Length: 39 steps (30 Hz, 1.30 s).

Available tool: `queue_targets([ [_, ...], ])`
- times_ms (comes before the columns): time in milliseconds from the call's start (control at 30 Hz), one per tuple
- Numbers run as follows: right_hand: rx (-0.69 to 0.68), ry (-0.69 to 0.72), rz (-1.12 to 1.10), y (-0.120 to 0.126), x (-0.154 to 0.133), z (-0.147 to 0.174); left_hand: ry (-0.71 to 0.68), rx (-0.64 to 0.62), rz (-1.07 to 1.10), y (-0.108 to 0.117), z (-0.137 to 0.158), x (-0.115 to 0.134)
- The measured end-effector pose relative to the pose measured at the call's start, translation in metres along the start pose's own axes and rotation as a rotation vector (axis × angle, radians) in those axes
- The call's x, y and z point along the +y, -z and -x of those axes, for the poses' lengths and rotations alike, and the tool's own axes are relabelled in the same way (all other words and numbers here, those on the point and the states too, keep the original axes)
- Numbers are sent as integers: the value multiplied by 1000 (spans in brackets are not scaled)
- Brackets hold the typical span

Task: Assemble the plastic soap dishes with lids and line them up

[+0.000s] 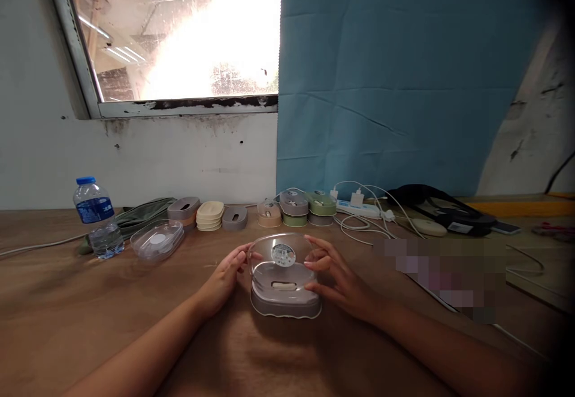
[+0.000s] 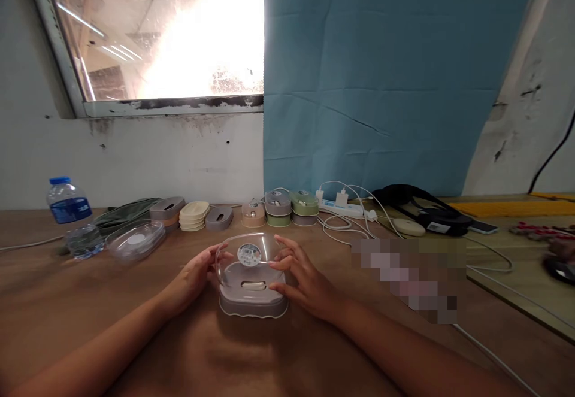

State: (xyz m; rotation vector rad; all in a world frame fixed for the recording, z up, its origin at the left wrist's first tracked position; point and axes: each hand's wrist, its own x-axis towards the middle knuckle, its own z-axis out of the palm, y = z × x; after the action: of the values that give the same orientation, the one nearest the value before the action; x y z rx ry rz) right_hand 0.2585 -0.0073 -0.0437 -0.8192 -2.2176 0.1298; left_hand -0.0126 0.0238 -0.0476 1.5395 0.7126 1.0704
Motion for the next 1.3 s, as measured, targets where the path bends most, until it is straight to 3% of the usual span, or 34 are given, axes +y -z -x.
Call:
queue_targets([
  [100,-5,-59,16,0,2,1,36,-17,-21,9,-3,-7],
  [200,-61,-109,21,2,1,0,6,-133,-67,15,-2,-11],
  [333,-173,-175,45,3,-4,-1,-74,-234,-183,15,2,-10],
  [467,-186,-184,27,4,-8,-2,-80,-270,-334,11,6,-4],
  [867,-303,-130,-32,9,-6,-5,-60,-345,-295,9,7,-1],
  [1300,-345,-222,-88,5,1,-1,-75,-311,-255,2,7,4],
])
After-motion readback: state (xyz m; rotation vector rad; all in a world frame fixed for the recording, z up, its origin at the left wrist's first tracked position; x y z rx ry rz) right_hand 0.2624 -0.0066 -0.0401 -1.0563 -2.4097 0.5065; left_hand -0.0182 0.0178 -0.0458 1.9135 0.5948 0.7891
